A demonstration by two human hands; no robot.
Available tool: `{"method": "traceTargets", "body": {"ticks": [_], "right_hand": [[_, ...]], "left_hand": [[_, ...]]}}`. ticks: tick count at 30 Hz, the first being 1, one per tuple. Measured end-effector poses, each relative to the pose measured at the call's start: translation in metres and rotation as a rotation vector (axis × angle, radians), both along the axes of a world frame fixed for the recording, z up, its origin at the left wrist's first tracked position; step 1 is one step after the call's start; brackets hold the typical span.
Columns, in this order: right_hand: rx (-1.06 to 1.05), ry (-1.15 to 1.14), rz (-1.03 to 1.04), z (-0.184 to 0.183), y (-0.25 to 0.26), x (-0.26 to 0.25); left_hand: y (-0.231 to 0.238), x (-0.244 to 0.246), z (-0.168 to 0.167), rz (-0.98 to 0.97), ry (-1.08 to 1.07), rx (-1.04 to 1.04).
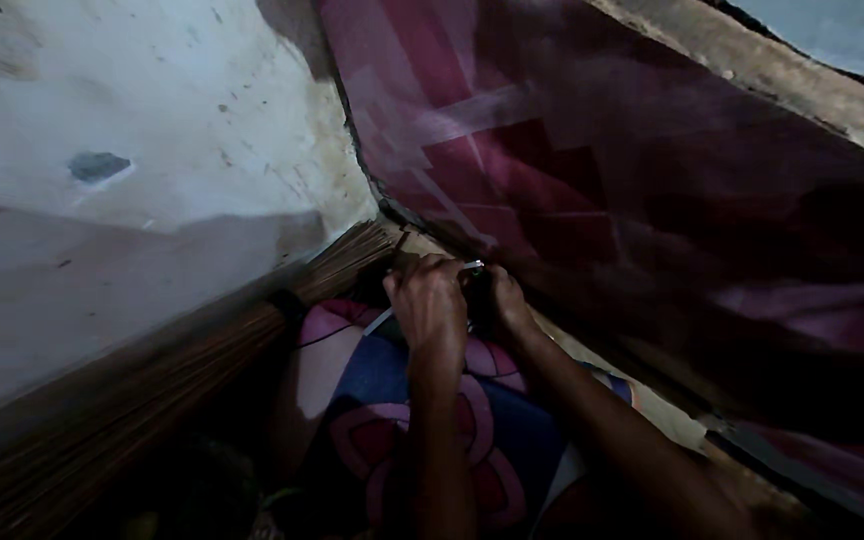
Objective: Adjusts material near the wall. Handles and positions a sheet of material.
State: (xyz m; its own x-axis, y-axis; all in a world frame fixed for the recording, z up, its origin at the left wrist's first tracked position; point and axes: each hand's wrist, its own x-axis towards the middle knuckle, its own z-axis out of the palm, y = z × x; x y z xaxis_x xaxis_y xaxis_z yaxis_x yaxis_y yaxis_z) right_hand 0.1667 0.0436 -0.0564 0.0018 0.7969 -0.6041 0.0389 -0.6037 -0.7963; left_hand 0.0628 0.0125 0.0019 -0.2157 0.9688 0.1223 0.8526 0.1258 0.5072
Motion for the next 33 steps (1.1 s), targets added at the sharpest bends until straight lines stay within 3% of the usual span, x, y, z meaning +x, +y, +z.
{"method": "traceTargets", "body": {"ticks": [33], "right_hand": [[0.011,0.027,-0.011,0.0015,-0.0013,0.0006]], "left_hand": [[0.0007,0.0004,-0.0026,-0.001,0.020,0.028]]}}
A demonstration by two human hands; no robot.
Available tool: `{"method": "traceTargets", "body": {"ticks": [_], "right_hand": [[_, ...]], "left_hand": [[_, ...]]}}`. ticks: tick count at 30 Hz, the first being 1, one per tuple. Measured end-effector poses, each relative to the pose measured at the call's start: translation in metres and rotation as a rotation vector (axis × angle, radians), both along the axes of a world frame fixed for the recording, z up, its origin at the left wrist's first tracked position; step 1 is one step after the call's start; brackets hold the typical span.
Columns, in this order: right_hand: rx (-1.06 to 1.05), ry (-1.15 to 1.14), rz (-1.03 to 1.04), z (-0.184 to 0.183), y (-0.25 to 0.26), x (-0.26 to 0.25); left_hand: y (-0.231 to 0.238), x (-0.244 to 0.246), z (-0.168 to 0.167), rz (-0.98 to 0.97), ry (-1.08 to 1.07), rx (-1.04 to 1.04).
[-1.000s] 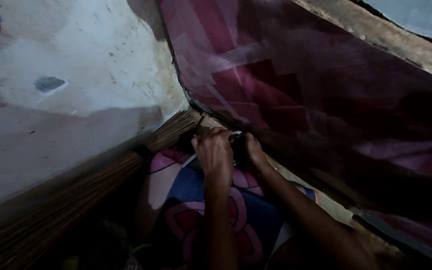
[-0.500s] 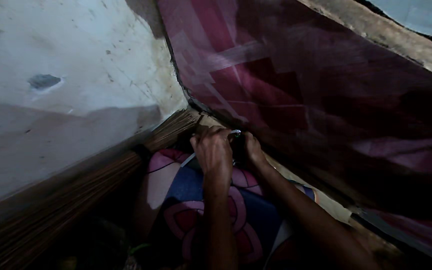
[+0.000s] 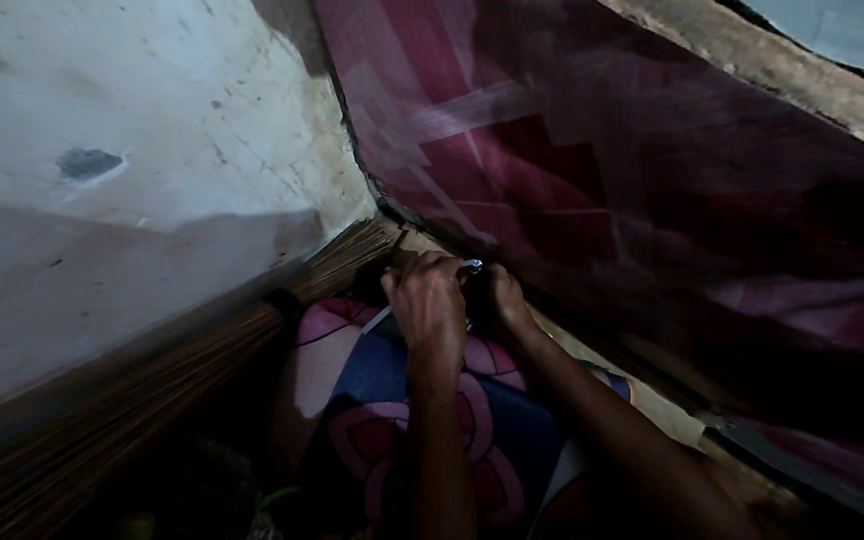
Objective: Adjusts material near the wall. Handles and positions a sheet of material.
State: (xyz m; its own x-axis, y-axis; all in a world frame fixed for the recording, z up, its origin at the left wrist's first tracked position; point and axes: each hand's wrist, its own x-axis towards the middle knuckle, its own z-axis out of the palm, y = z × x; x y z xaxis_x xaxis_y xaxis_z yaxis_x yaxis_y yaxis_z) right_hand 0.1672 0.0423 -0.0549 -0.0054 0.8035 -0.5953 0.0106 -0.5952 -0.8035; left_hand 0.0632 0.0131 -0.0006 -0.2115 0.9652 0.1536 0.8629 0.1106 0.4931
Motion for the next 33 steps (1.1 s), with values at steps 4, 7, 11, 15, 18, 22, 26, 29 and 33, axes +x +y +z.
{"method": "traceTargets", "body": {"ticks": [4,7,11,15,18,22,26,29,33], "right_hand": [[-0.020,0.000,-0.011,0.002,0.001,0.000],[-0.023,0.008,-0.017,0.003,0.000,-0.001],[-0.026,0.019,-0.017,0.000,0.000,-0.001],[-0.033,0.014,-0.016,0.003,0.000,0.000],[-0.012,0.008,-0.010,0.000,-0.001,0.001],[0.012,0.007,0.020,-0.002,0.001,0.002],[-0.002,-0.017,0.049,-0.002,0.002,0.002],[-0.036,-0.062,0.046,0.002,0.004,0.002],[-0.025,-0.114,0.098,0.010,0.003,0.002]], "left_hand": [[0.000,0.000,-0.001,0.002,-0.005,0.008],[0.000,0.000,-0.001,0.003,-0.001,0.004],[0.000,0.000,0.000,0.005,0.003,-0.003],[0.001,0.000,0.000,0.007,-0.006,-0.011],[0.000,-0.001,0.002,0.009,-0.024,-0.023],[0.000,0.000,0.004,0.018,0.002,-0.006],[0.000,0.000,0.002,0.027,0.023,0.023],[-0.001,-0.001,0.001,0.027,0.038,0.036],[-0.001,0.000,0.005,0.024,0.011,0.001]]}}
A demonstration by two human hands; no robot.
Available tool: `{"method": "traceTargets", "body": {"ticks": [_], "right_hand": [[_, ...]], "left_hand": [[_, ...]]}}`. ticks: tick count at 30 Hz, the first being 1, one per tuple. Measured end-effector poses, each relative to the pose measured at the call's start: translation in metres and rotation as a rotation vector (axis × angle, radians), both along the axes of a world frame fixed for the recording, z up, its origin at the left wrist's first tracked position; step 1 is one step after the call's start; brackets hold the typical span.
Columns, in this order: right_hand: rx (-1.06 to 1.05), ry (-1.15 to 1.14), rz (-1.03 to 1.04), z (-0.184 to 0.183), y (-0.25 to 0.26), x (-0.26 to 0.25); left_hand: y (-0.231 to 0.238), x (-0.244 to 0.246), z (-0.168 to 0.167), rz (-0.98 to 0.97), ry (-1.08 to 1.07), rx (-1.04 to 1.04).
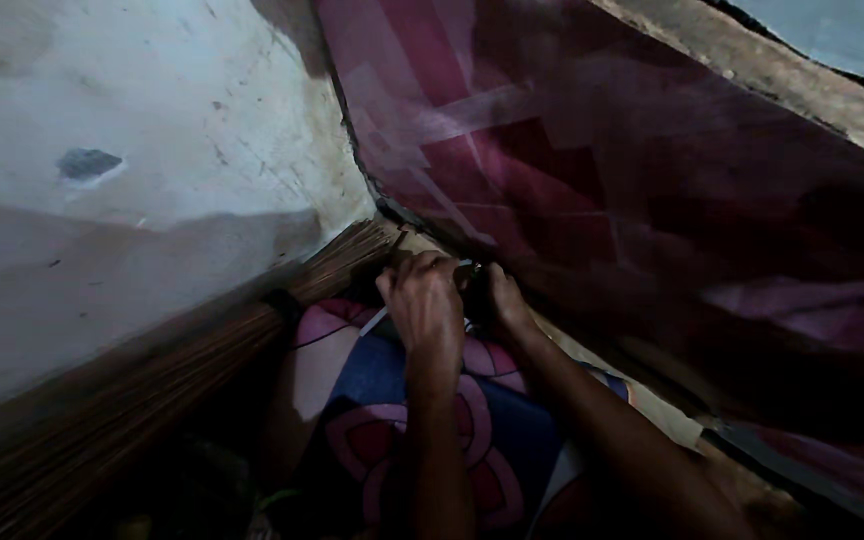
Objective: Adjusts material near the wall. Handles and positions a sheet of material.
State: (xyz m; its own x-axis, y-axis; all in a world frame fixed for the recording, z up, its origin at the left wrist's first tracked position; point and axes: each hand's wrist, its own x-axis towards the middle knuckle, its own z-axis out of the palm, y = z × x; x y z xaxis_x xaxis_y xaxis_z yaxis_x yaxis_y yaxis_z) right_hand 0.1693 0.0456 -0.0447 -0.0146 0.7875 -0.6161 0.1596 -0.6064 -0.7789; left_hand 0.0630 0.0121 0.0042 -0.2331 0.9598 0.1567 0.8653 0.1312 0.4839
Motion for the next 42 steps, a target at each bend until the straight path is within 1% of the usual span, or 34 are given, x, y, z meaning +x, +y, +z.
{"method": "traceTargets", "body": {"ticks": [2,6,13,17,22,30,33,35,38,42], "right_hand": [[-0.007,0.003,-0.005,-0.001,-0.001,0.000],[-0.016,0.090,-0.053,-0.008,0.000,0.000],[0.007,0.144,-0.063,-0.017,0.000,0.000],[-0.018,0.109,-0.071,-0.017,0.001,-0.001],[0.056,0.056,0.004,-0.015,-0.001,0.002],[0.076,0.085,0.000,-0.016,-0.001,0.002],[0.081,0.163,-0.008,-0.018,-0.002,0.002],[0.148,0.208,0.070,-0.026,-0.001,0.004],[0.277,0.144,0.181,-0.029,0.002,0.004],[0.334,0.082,0.184,-0.027,0.004,0.004]], "left_hand": [[0.000,0.000,-0.001,-0.004,-0.008,0.004],[0.001,-0.001,-0.004,-0.011,0.005,0.024],[0.000,-0.002,-0.002,-0.003,-0.023,0.032],[0.000,-0.003,-0.002,0.002,-0.020,0.033],[-0.001,-0.003,-0.003,-0.009,-0.008,0.059],[-0.001,-0.003,0.000,-0.008,-0.017,0.045],[-0.002,-0.006,0.002,-0.020,-0.042,0.065],[-0.005,-0.008,0.006,-0.027,-0.054,0.081],[-0.007,-0.011,0.010,-0.004,-0.025,0.119],[-0.007,-0.012,0.011,0.025,0.003,0.168]]}}
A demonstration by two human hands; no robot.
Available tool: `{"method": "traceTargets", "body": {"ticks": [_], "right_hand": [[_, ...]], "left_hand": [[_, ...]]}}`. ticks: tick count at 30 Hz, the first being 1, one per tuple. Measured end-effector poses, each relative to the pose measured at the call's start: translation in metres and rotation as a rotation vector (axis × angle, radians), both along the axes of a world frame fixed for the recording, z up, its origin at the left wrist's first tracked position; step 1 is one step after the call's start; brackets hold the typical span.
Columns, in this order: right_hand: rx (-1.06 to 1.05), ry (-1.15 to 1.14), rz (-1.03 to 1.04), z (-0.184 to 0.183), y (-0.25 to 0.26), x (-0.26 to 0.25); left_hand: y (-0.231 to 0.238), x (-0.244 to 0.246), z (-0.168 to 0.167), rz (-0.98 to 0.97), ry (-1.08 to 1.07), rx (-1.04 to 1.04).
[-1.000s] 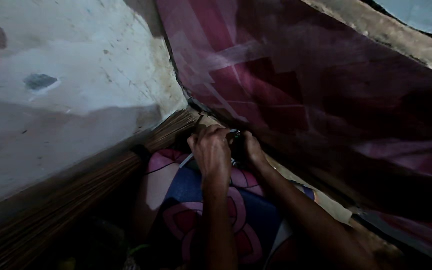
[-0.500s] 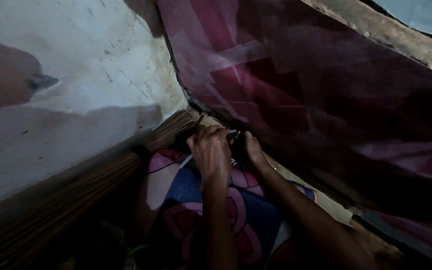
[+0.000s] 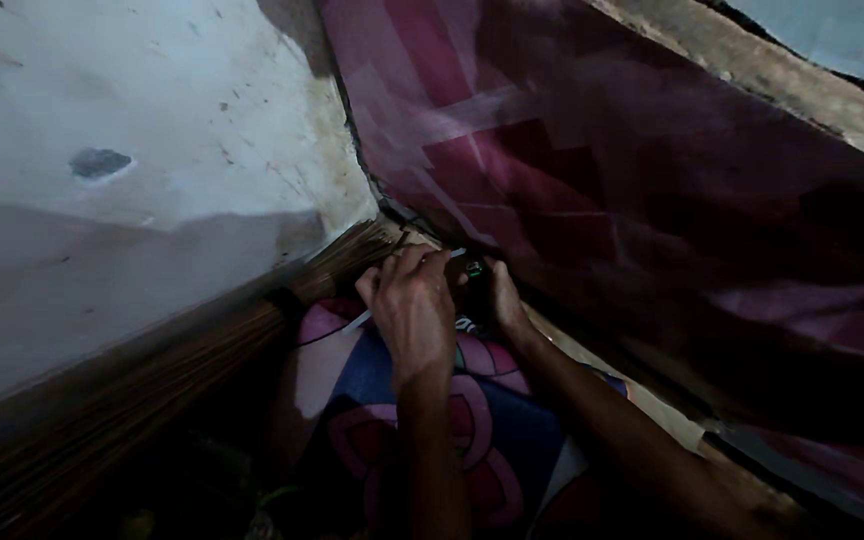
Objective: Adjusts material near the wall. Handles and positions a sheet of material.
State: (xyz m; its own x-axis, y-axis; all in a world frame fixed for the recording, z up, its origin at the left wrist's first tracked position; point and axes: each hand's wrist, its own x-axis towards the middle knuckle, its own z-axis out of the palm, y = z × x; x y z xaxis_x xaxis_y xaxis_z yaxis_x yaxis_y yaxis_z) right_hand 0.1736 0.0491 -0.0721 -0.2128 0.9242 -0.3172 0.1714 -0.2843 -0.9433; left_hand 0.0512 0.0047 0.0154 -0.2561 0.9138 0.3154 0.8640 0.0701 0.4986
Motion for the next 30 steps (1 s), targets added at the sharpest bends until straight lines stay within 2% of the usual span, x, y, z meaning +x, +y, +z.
{"method": "traceTargets", "body": {"ticks": [3,6,10,19,30], "right_hand": [[0.003,-0.103,0.011,0.006,0.000,0.000],[-0.050,-0.092,-0.049,0.013,-0.003,-0.003],[0.007,-0.201,-0.070,0.018,-0.006,-0.003],[0.036,-0.129,-0.071,0.009,-0.006,-0.001],[0.054,-0.153,-0.084,0.006,-0.006,-0.001]], "left_hand": [[0.002,0.004,-0.001,-0.010,0.012,-0.035],[0.003,0.004,-0.002,-0.018,0.020,-0.041],[0.002,0.005,-0.002,-0.024,0.019,-0.054],[0.001,0.005,-0.002,-0.048,0.013,-0.047],[0.000,0.005,-0.003,-0.084,-0.004,-0.047]]}}
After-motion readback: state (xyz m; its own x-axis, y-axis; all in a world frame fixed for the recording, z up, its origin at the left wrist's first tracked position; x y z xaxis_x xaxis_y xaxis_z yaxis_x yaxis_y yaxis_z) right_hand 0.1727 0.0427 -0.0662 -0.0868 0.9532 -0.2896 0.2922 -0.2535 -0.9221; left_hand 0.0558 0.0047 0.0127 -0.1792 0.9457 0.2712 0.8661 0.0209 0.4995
